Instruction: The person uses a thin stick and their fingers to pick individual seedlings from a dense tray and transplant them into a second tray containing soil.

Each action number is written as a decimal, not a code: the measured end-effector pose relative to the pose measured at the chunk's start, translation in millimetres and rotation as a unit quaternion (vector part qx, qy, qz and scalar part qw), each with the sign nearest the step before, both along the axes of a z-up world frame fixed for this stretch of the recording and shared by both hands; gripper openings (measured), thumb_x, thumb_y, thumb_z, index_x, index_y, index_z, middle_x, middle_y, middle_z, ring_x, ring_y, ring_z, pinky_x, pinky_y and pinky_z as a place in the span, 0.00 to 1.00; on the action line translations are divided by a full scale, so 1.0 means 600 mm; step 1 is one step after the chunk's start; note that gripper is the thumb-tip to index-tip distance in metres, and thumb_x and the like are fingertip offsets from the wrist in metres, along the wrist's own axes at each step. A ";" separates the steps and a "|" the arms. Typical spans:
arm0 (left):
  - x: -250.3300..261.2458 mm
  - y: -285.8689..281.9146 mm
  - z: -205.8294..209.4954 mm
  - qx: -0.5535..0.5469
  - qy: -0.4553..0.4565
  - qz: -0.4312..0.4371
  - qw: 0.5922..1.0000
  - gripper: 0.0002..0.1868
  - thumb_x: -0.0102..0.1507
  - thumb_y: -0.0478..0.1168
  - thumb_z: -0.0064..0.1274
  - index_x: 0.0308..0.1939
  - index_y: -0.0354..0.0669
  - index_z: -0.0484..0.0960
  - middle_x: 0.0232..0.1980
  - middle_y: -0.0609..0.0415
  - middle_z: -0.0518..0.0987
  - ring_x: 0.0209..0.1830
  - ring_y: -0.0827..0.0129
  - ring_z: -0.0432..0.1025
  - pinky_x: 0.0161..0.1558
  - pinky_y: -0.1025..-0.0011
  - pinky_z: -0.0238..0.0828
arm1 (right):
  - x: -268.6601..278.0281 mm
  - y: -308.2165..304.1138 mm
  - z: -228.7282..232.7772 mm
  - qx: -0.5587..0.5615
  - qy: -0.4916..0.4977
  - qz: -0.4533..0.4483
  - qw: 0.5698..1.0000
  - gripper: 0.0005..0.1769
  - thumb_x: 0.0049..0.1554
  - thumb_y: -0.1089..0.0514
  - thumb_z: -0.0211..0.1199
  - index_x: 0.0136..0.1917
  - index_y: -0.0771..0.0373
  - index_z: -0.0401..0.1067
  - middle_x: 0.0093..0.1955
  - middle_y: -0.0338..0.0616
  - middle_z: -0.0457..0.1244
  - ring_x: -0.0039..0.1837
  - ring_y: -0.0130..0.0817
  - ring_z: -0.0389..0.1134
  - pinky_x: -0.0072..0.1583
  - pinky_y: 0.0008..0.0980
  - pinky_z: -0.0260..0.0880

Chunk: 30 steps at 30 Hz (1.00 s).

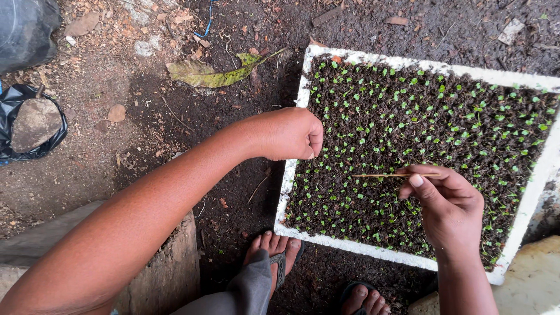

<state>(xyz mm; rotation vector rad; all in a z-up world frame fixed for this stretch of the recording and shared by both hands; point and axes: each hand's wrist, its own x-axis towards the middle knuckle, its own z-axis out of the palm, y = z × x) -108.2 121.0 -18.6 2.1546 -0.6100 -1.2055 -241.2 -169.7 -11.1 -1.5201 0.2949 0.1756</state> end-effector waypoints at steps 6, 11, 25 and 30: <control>0.002 0.013 0.001 0.029 0.004 0.004 1.000 0.08 0.55 0.37 0.54 0.32 0.55 0.88 0.33 0.64 0.86 0.32 0.75 0.77 0.37 0.70 0.71 | -0.007 0.002 -0.005 -0.009 -0.023 0.006 1.000 0.06 0.64 0.65 0.60 0.53 0.69 0.72 0.37 0.50 0.66 0.44 0.33 0.70 0.58 0.31 0.74; 0.000 0.030 -0.018 0.007 0.002 -0.002 1.000 0.09 0.53 0.36 0.55 0.32 0.53 0.88 0.32 0.63 0.87 0.31 0.76 0.77 0.37 0.70 0.71 | -0.010 -0.001 -0.015 0.004 0.015 -0.006 1.000 0.11 0.61 0.67 0.60 0.58 0.72 0.73 0.48 0.59 0.68 0.40 0.34 0.69 0.50 0.24 0.70; 0.011 0.056 0.016 0.007 0.008 0.036 0.999 0.07 0.56 0.36 0.55 0.33 0.52 0.88 0.38 0.62 0.87 0.37 0.76 0.78 0.42 0.70 0.70 | -0.004 -0.021 0.000 0.035 -0.024 -0.058 0.997 0.06 0.66 0.66 0.56 0.55 0.70 0.70 0.56 0.63 0.67 0.45 0.39 0.72 0.53 0.30 0.78; 0.025 0.066 0.019 -0.022 -0.009 0.110 0.994 0.08 0.57 0.35 0.55 0.35 0.51 0.88 0.34 0.63 0.85 0.31 0.79 0.72 0.34 0.74 0.66 | -0.002 -0.040 -0.008 0.102 -0.012 -0.098 0.990 0.08 0.69 0.65 0.53 0.60 0.69 0.69 0.54 0.66 0.66 0.55 0.51 0.73 0.60 0.44 0.83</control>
